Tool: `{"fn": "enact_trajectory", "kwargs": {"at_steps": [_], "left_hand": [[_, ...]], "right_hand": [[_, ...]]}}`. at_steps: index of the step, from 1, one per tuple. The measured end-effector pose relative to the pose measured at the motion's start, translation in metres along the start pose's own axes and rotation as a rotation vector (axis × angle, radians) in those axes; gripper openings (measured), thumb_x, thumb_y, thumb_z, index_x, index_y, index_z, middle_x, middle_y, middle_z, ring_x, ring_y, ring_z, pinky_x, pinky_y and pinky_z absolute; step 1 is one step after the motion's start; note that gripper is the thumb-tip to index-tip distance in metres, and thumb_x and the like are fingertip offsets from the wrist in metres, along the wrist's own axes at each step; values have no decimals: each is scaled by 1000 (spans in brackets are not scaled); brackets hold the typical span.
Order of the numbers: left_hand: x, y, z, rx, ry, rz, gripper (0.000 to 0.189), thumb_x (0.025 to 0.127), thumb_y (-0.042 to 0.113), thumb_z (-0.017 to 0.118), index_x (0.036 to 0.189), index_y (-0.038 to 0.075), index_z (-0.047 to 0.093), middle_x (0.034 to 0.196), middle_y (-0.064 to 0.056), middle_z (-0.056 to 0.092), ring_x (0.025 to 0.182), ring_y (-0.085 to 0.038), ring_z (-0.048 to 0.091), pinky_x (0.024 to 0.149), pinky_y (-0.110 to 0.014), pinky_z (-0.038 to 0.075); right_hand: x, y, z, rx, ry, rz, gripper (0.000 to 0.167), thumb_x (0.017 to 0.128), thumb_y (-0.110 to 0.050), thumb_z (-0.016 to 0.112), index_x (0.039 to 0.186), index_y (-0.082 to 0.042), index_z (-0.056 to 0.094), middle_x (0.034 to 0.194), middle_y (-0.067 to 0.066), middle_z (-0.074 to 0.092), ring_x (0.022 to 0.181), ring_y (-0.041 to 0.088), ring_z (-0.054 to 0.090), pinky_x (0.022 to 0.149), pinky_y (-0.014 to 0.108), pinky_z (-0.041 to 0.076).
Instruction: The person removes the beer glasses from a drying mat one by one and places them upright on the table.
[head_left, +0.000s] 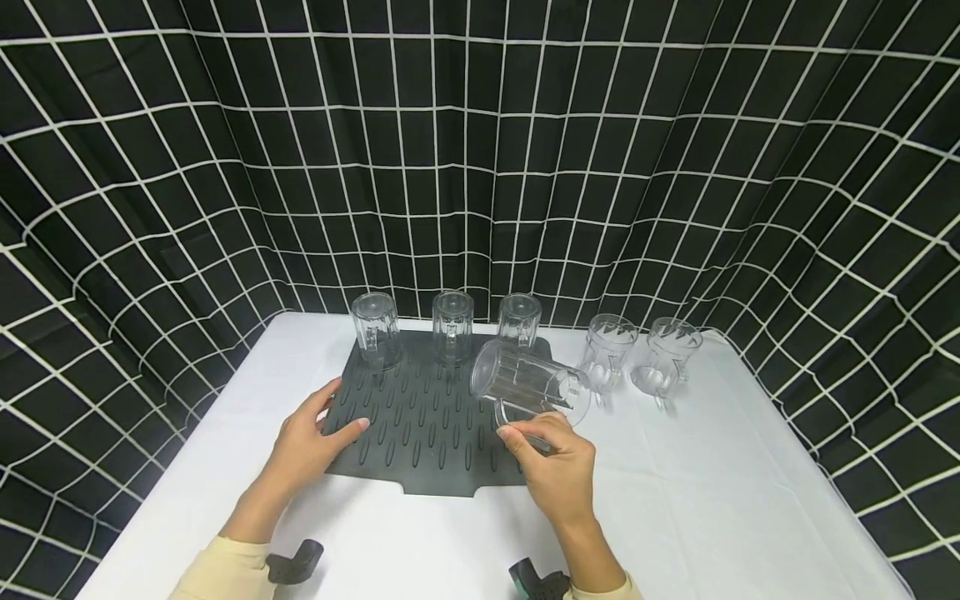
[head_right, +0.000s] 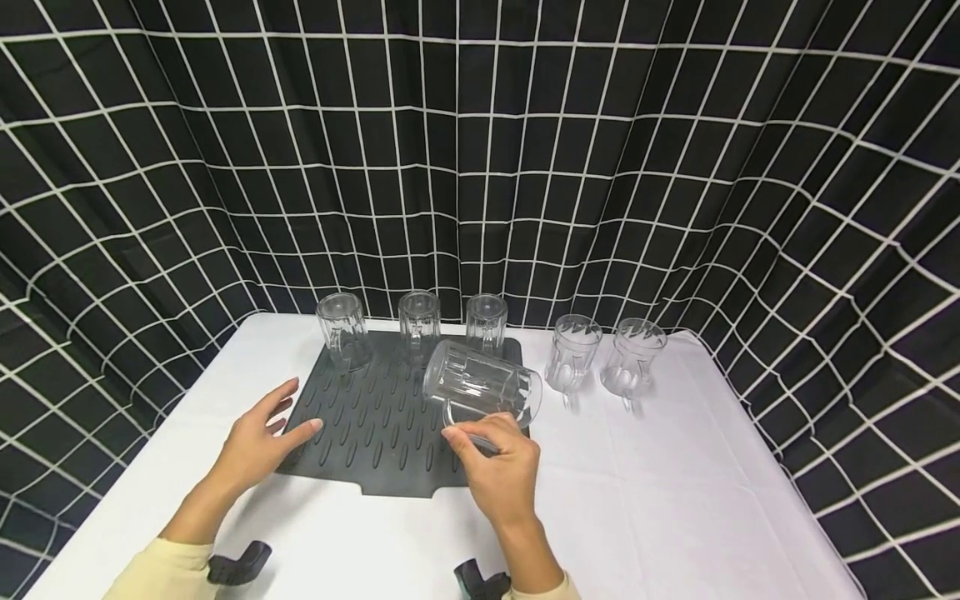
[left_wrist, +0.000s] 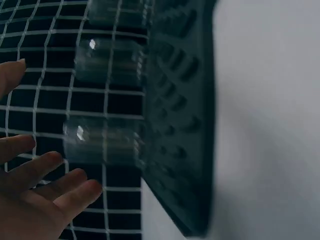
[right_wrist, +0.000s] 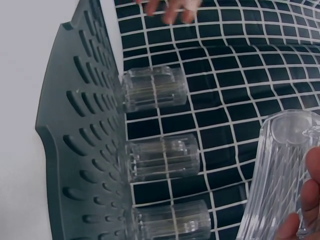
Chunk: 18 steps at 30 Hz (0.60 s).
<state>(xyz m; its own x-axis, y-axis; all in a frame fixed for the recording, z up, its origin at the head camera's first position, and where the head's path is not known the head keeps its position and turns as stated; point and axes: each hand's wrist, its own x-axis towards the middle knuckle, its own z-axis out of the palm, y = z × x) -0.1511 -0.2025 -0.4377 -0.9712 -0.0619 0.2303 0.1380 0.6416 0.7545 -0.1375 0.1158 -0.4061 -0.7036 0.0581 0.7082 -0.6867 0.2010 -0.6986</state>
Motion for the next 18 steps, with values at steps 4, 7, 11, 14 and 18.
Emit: {"fn": "enact_trajectory", "kwargs": {"at_steps": [4, 7, 11, 14, 18], "left_hand": [[5, 27, 7, -93, 8, 103, 81, 86, 44, 71, 150, 10, 35, 150, -15, 36, 126, -42, 46, 92, -49, 49], [10, 47, 13, -167, -27, 161, 79, 86, 41, 73, 150, 12, 35, 150, -13, 35, 125, -40, 48, 87, -45, 53], [16, 67, 23, -273, -101, 208, 77, 86, 35, 74, 149, 13, 36, 151, -13, 33, 126, -40, 46, 87, -43, 54], [19, 78, 29, -334, -138, 238, 76, 86, 31, 74, 149, 12, 36, 151, -13, 32, 127, -41, 45, 87, -43, 54], [22, 90, 36, -368, -166, 254, 73, 87, 30, 73, 149, 14, 37, 152, -11, 33, 126, -40, 46, 86, -45, 54]], "right_hand": [[-4, 6, 1, -12, -21, -15, 14, 71, 6, 82, 77, -4, 74, 70, 0, 66, 74, 18, 59, 74, 22, 49], [-6, 5, 2, -20, -40, -46, 13, 72, 4, 82, 78, -5, 75, 71, -2, 66, 73, 17, 58, 75, 22, 48], [-7, 2, 6, -33, -60, -66, 12, 72, 1, 82, 78, -7, 75, 71, -4, 66, 72, 16, 58, 72, 21, 48], [-9, 1, 8, -32, -78, -76, 12, 72, 1, 83, 78, -6, 75, 72, -4, 67, 72, 17, 59, 71, 22, 48], [-11, 0, 10, -32, -104, -87, 12, 72, 1, 83, 77, -6, 75, 73, -3, 67, 73, 17, 59, 71, 22, 50]]}}
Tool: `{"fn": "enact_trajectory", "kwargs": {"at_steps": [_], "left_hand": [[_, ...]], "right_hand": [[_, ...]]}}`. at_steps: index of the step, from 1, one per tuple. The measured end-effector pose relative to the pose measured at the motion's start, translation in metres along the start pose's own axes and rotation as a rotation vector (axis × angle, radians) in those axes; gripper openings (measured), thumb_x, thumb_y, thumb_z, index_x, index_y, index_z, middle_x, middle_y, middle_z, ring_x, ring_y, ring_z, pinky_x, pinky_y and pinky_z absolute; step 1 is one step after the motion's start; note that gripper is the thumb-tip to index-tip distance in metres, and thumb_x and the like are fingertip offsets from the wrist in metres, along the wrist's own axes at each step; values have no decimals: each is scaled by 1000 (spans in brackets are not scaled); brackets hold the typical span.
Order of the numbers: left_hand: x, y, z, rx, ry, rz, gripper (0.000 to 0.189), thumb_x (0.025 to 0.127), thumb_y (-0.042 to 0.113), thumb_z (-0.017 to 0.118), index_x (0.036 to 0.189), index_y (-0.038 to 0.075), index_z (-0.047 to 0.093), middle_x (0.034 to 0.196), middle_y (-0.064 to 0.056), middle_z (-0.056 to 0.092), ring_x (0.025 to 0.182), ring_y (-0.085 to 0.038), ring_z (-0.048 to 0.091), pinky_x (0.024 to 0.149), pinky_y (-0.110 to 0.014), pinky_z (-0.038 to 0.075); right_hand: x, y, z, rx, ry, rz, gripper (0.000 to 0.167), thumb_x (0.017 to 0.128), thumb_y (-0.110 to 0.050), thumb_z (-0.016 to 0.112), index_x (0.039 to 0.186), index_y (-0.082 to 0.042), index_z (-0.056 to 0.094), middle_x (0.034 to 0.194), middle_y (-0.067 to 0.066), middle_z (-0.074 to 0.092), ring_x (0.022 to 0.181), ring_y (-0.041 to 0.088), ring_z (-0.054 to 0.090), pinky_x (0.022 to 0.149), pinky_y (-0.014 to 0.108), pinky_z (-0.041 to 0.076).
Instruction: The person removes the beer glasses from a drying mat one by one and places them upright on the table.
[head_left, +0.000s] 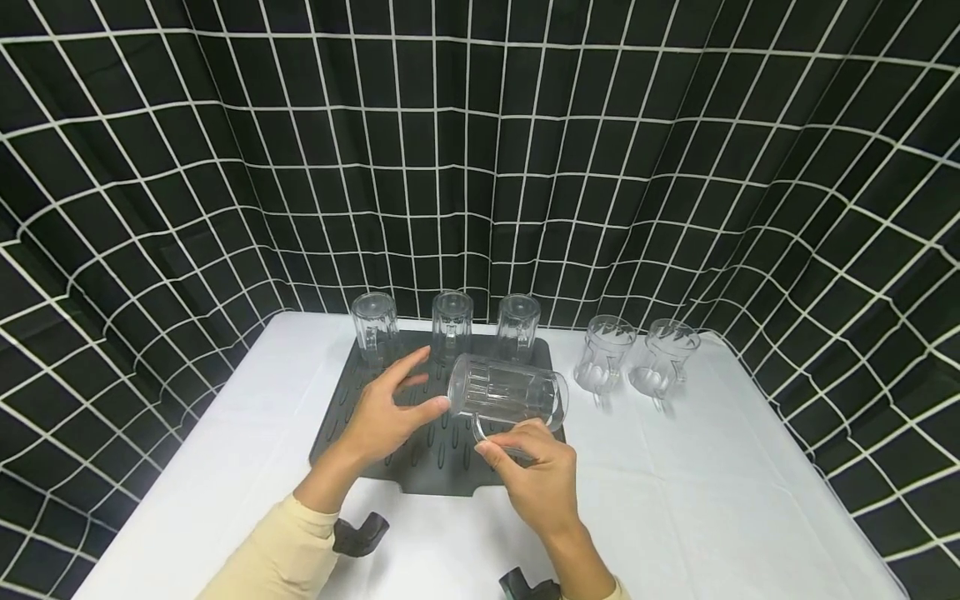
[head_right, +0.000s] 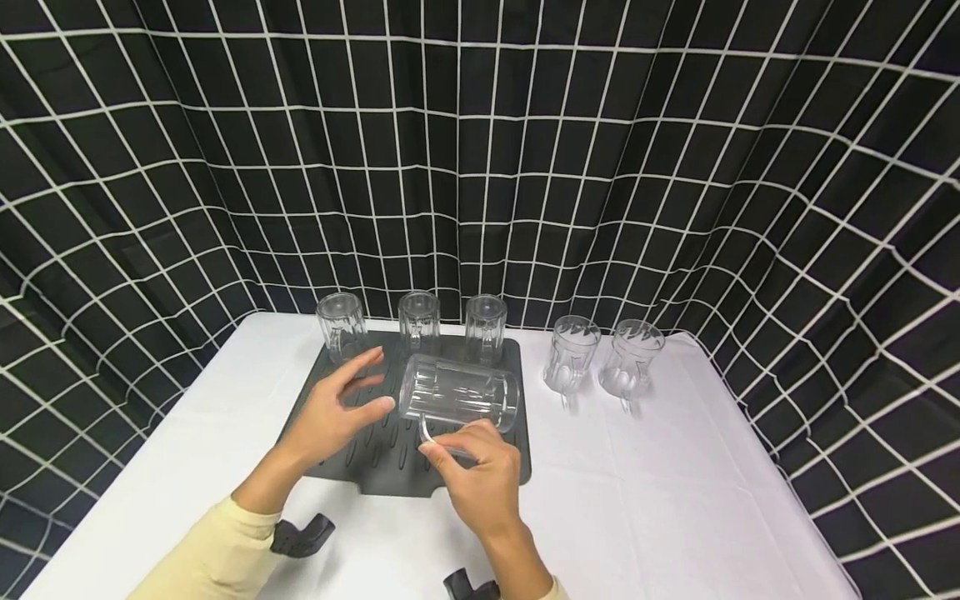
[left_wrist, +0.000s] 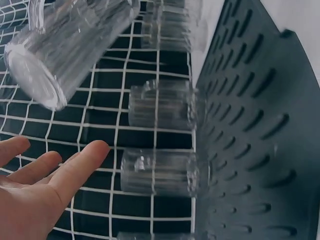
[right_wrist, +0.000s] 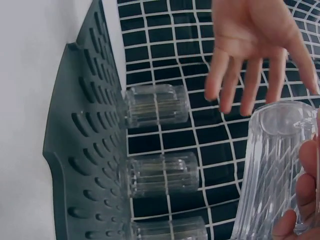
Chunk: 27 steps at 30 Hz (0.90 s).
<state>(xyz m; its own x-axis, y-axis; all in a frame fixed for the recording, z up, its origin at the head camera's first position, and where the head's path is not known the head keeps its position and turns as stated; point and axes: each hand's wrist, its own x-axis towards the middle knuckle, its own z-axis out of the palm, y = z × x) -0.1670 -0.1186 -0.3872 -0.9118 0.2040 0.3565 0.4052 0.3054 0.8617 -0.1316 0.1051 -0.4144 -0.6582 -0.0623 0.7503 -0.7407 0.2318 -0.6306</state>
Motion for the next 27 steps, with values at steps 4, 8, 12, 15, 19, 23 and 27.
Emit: {"fn": "enact_trajectory", "kwargs": {"at_steps": [4, 8, 12, 15, 19, 23, 27], "left_hand": [[3, 5, 7, -38, -32, -9, 72, 88, 30, 73, 149, 15, 37, 152, -9, 32, 127, -38, 46, 86, -44, 54], [4, 7, 12, -65, -56, -12, 71, 88, 25, 73, 149, 15, 38, 150, -11, 36, 126, -39, 46, 84, -43, 55], [4, 6, 16, -75, -64, -19, 69, 87, 26, 75, 147, 16, 42, 146, -13, 41, 124, -43, 46, 84, -43, 55], [4, 5, 16, -68, -63, -31, 65, 86, 28, 76, 144, 18, 47, 145, -11, 43, 122, -43, 47, 86, -48, 53], [2, 3, 15, -53, -49, -34, 61, 85, 28, 77, 139, 17, 52, 141, -10, 47, 118, -38, 51, 88, -51, 51], [1, 2, 13, -58, -15, -12, 58, 84, 26, 78, 136, 15, 55, 137, -10, 51, 116, -37, 53, 89, -51, 50], [1, 0, 12, -75, 39, 7, 57, 82, 23, 79, 134, 14, 57, 136, -9, 51, 116, -37, 53, 89, -51, 51]], "right_hand": [[-1, -1, 1, -12, -32, 18, 9, 74, -4, 83, 77, -7, 75, 73, -7, 67, 73, 15, 60, 70, 23, 51], [-3, -2, 3, -29, -62, 12, 7, 75, -7, 82, 76, -9, 76, 73, -11, 66, 71, 13, 59, 66, 24, 51], [-4, -2, 3, -31, -80, 2, 8, 75, -8, 82, 75, -11, 76, 72, -13, 66, 70, 12, 59, 64, 23, 50], [-5, -1, 3, -29, -103, 22, 7, 76, -10, 82, 75, -13, 76, 73, -15, 65, 71, 10, 59, 65, 23, 51], [-6, 0, 4, -23, -136, 27, 7, 76, -9, 82, 78, -12, 76, 77, -12, 68, 73, 12, 60, 67, 26, 53], [-5, -1, 2, -20, -142, 12, 13, 77, -8, 81, 89, -9, 75, 89, -5, 71, 85, 16, 62, 77, 29, 52], [-6, 0, -3, -26, -20, 52, 24, 80, -2, 77, 104, -4, 70, 103, 5, 68, 97, 22, 59, 87, 28, 48]]}}
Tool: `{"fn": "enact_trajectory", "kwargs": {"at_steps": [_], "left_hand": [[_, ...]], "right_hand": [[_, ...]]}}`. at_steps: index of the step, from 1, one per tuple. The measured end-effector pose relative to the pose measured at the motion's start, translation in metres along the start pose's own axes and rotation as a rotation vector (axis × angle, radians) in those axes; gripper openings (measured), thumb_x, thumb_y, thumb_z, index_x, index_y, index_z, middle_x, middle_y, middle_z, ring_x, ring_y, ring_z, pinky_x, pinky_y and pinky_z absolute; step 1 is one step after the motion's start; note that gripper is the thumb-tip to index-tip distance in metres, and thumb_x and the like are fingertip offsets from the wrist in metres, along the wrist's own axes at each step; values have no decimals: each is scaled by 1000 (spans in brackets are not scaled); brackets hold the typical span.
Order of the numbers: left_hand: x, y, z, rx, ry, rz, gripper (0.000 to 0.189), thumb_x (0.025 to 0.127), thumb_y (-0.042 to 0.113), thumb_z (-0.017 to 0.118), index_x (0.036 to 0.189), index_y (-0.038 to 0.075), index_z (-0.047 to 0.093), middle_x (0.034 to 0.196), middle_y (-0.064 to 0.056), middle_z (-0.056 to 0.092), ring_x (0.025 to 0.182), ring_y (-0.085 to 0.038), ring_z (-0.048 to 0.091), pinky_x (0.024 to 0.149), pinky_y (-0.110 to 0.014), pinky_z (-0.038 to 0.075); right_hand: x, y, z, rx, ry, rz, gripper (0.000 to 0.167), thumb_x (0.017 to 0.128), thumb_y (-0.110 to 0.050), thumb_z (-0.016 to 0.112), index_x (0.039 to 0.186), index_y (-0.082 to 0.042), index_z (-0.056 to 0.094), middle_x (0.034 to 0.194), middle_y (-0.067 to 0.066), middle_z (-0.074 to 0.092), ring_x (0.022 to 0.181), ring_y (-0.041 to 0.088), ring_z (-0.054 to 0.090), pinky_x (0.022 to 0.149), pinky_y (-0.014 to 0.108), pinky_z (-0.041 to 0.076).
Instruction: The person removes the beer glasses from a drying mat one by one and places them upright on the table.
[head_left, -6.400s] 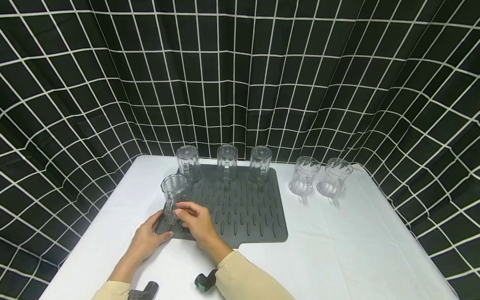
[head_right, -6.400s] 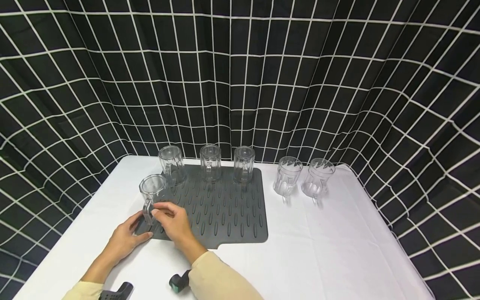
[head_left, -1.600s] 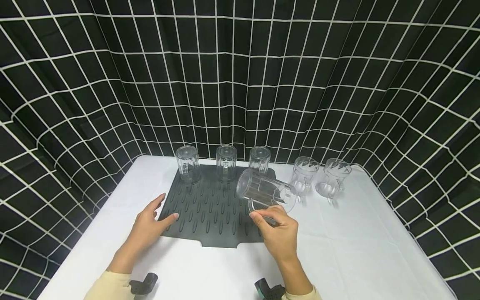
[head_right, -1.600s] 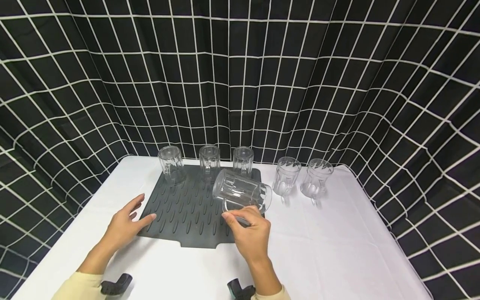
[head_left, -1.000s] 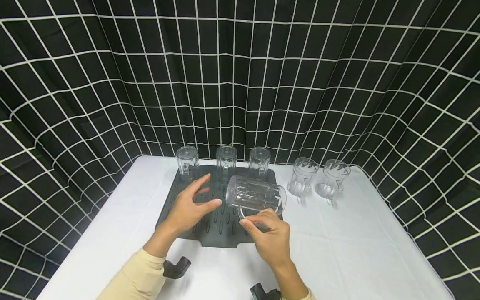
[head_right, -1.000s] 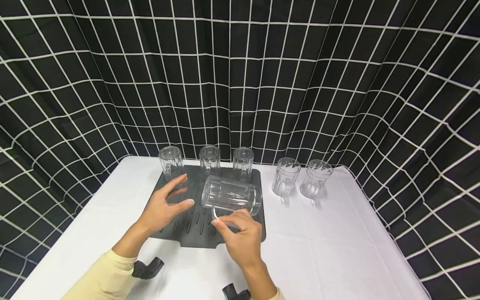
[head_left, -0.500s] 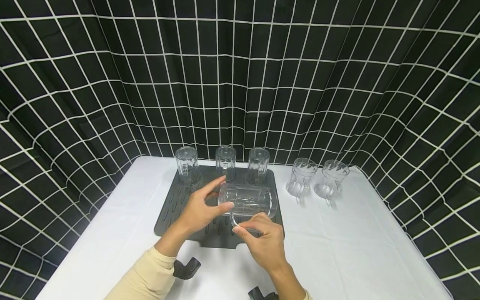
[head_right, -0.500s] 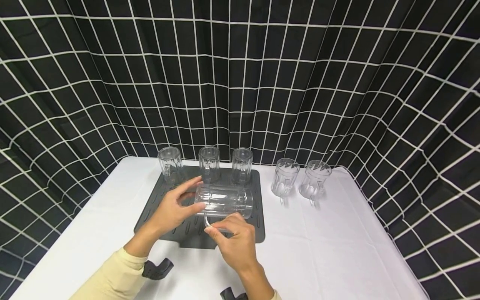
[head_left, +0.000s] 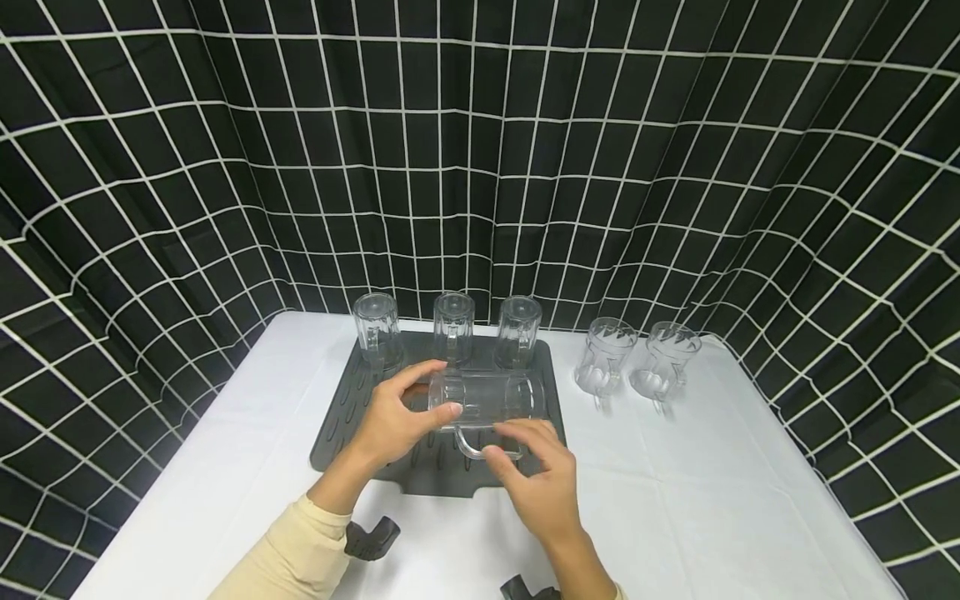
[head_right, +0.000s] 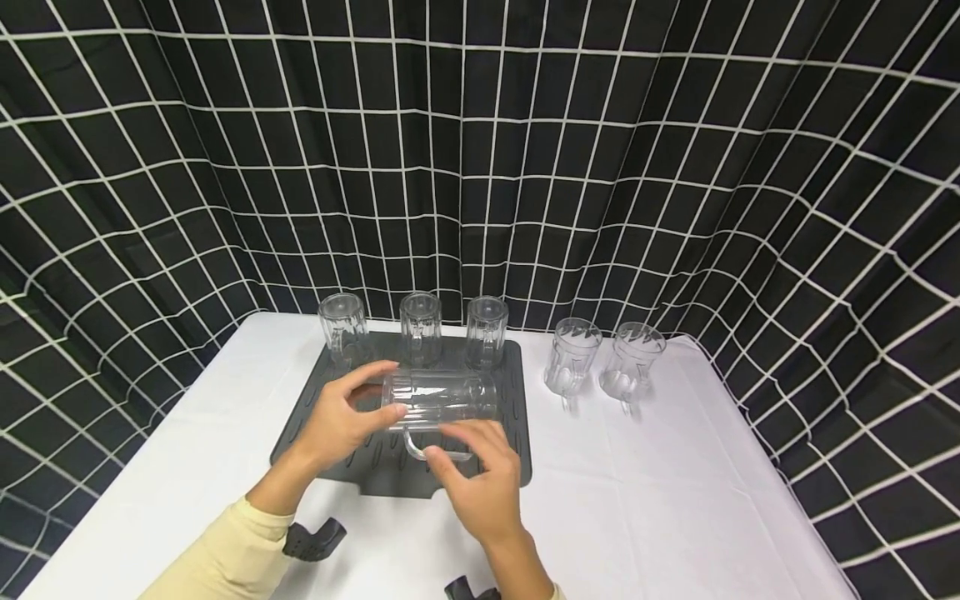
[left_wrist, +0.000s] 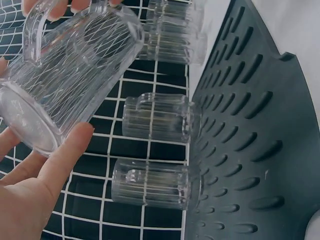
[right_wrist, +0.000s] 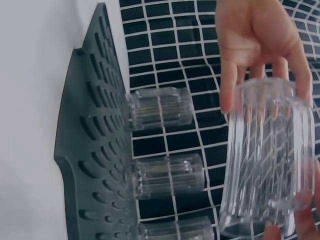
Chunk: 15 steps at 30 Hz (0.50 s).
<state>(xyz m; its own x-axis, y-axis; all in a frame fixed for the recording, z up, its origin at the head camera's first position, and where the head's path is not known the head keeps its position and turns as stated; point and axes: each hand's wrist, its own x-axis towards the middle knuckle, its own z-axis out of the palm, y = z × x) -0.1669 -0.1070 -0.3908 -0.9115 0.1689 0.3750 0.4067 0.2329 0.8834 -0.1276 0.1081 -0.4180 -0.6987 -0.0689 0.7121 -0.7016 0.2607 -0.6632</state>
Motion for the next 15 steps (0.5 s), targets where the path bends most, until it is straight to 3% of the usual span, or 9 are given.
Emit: {"fn": "enact_trajectory", "kwargs": {"at_steps": [3, 5, 10, 12, 15], "left_hand": [[0, -1, 0, -9, 43, 9, 57, 81, 21, 80, 133, 13, 57, 137, -9, 51, 115, -36, 54, 86, -50, 52], [0, -1, 0, -22, 68, 13, 58, 81, 20, 81, 133, 12, 57, 137, -8, 51, 115, -35, 54, 82, -48, 55], [-1, 0, 2, -47, 101, 2, 60, 80, 22, 81, 134, 15, 56, 137, -4, 50, 115, -31, 54, 75, -37, 58], [-1, -1, 4, -53, 99, -4, 62, 80, 24, 82, 135, 16, 55, 137, -3, 49, 116, -30, 54, 77, -35, 57], [-2, -3, 6, -88, 74, -17, 65, 80, 21, 82, 137, 14, 53, 141, -5, 46, 119, -31, 52, 79, -34, 57]], "right_hand": [[-3, 2, -3, 18, 108, 118, 33, 85, -1, 71, 116, 1, 61, 109, 13, 61, 100, 26, 56, 86, 27, 48], [-5, 3, -3, 48, 126, 241, 37, 89, -5, 68, 122, 3, 54, 111, 15, 56, 99, 26, 54, 85, 26, 49], [-9, 3, 4, 147, 27, 559, 45, 95, -24, 64, 127, 3, 47, 112, 13, 55, 101, 24, 56, 87, 25, 50], [-10, 3, 7, 205, -17, 624, 46, 96, -26, 63, 127, 4, 46, 112, 13, 55, 103, 27, 57, 88, 29, 51], [-10, 3, 9, 301, -46, 650, 44, 97, -23, 60, 126, 6, 44, 116, 17, 53, 108, 31, 56, 87, 37, 54]]}}
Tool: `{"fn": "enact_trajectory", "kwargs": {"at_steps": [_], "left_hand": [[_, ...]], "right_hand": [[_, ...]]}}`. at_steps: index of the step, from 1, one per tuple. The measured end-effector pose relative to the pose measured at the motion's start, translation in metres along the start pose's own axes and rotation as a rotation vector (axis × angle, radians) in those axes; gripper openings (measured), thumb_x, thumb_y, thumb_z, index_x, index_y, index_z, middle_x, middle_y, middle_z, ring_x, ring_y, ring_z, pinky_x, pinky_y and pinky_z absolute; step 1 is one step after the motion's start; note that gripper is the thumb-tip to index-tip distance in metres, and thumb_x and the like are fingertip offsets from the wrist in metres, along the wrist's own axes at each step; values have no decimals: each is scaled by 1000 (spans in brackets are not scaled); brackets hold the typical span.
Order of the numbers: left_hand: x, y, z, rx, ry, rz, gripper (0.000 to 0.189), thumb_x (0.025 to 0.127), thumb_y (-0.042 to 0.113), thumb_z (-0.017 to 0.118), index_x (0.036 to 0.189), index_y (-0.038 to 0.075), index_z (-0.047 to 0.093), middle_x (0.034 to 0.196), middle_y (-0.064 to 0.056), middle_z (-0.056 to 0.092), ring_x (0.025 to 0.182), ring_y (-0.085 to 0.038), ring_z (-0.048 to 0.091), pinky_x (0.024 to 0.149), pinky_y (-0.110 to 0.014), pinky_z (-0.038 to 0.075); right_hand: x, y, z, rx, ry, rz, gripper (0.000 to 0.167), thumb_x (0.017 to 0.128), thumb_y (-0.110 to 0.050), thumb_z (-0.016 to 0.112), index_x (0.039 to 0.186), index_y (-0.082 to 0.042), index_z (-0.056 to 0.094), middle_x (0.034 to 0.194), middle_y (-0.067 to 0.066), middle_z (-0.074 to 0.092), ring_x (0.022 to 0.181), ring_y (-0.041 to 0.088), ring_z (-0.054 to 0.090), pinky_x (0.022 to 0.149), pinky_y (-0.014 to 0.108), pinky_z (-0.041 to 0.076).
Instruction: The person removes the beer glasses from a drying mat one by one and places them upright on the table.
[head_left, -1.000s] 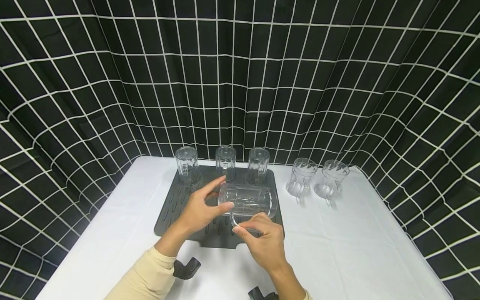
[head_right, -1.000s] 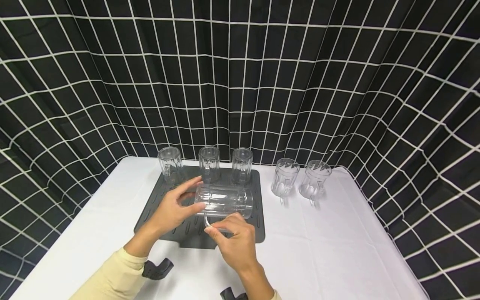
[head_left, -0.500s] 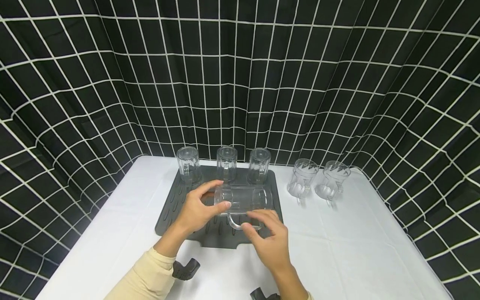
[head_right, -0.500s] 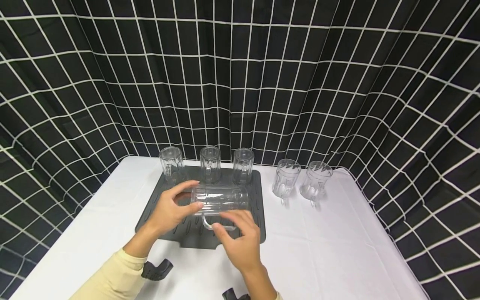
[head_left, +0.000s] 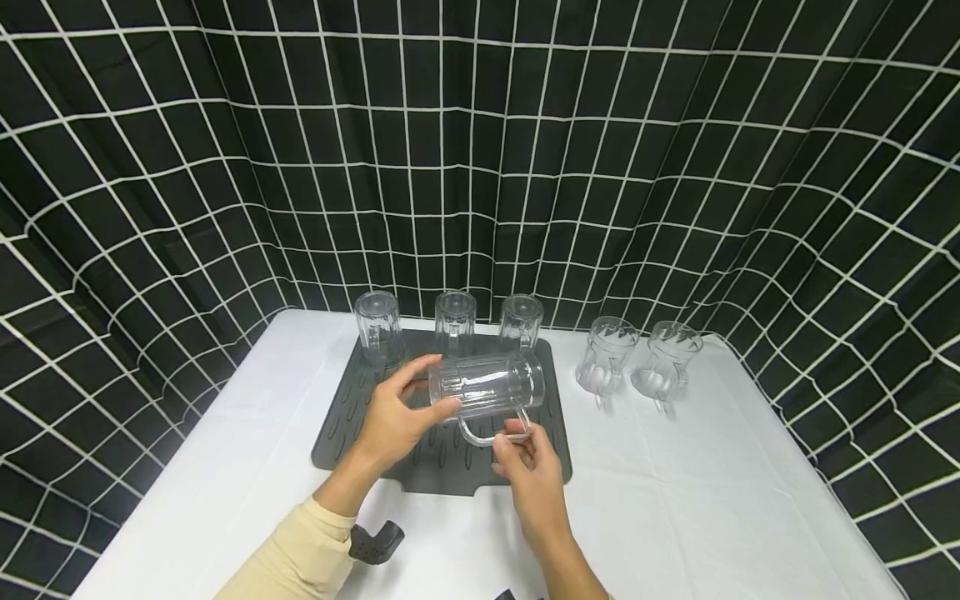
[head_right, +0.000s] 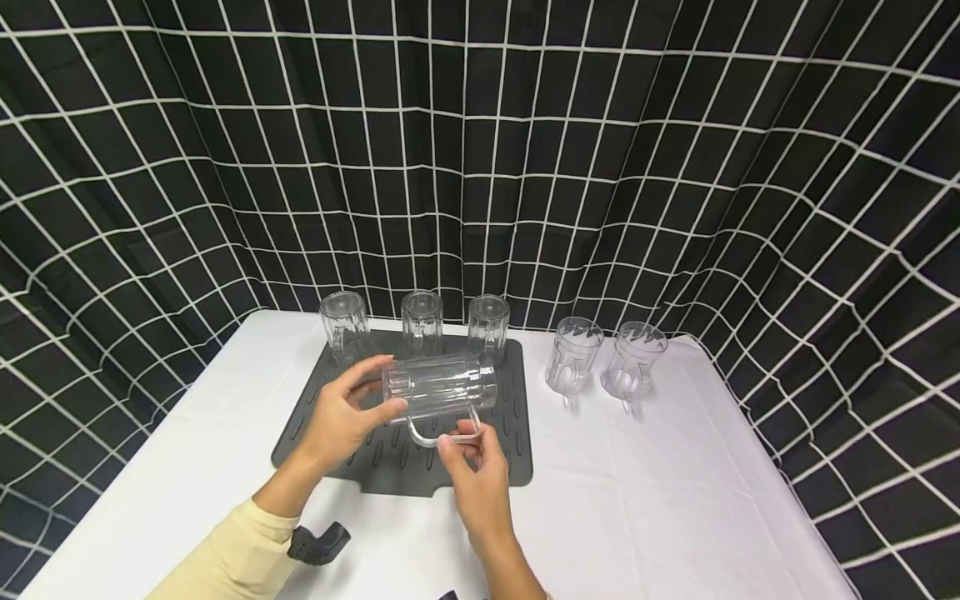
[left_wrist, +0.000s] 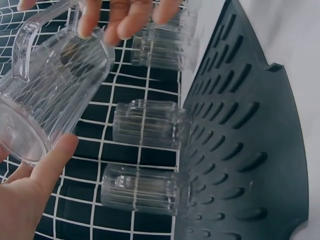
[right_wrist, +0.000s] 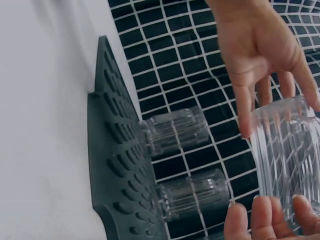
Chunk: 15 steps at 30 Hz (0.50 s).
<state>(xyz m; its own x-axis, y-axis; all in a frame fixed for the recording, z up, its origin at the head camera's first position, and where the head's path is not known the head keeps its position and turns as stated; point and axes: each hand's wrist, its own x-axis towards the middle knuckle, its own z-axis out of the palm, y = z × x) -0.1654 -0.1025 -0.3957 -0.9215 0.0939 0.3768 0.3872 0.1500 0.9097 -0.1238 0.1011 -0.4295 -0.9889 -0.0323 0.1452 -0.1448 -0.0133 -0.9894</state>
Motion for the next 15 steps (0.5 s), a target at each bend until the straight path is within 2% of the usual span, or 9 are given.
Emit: {"fn": "enact_trajectory", "kwargs": {"at_steps": [4, 7, 11, 15], "left_hand": [[-1, -4, 0, -95, -60, -25, 70, 78, 10, 82, 139, 7, 47, 141, -13, 41, 120, -38, 51, 82, -35, 56], [-2, -6, 0, -144, -116, -44, 74, 78, 5, 81, 141, 4, 43, 139, -19, 41, 119, -40, 51, 87, -35, 54], [-5, -10, 1, -146, -173, -64, 81, 77, 5, 82, 144, 1, 38, 142, -23, 37, 126, -38, 45, 95, -33, 48], [-7, -13, 5, -114, -179, -77, 84, 76, 6, 83, 145, 0, 37, 144, -21, 37, 130, -35, 42, 97, -33, 46]], "right_hand": [[0, -4, -2, 117, -39, -25, 42, 98, -19, 56, 127, 7, 39, 121, 22, 47, 112, 34, 51, 86, 42, 55], [1, -10, -4, 206, -83, -78, 42, 99, -16, 51, 129, 8, 33, 122, 25, 42, 112, 35, 48, 86, 45, 54], [1, -19, -6, 298, -152, -162, 39, 100, -12, 44, 130, 10, 31, 119, 28, 40, 109, 35, 48, 86, 51, 53], [0, -26, -5, 360, -198, -205, 35, 100, -11, 41, 128, 9, 32, 117, 27, 41, 106, 31, 49, 85, 53, 53]]}}
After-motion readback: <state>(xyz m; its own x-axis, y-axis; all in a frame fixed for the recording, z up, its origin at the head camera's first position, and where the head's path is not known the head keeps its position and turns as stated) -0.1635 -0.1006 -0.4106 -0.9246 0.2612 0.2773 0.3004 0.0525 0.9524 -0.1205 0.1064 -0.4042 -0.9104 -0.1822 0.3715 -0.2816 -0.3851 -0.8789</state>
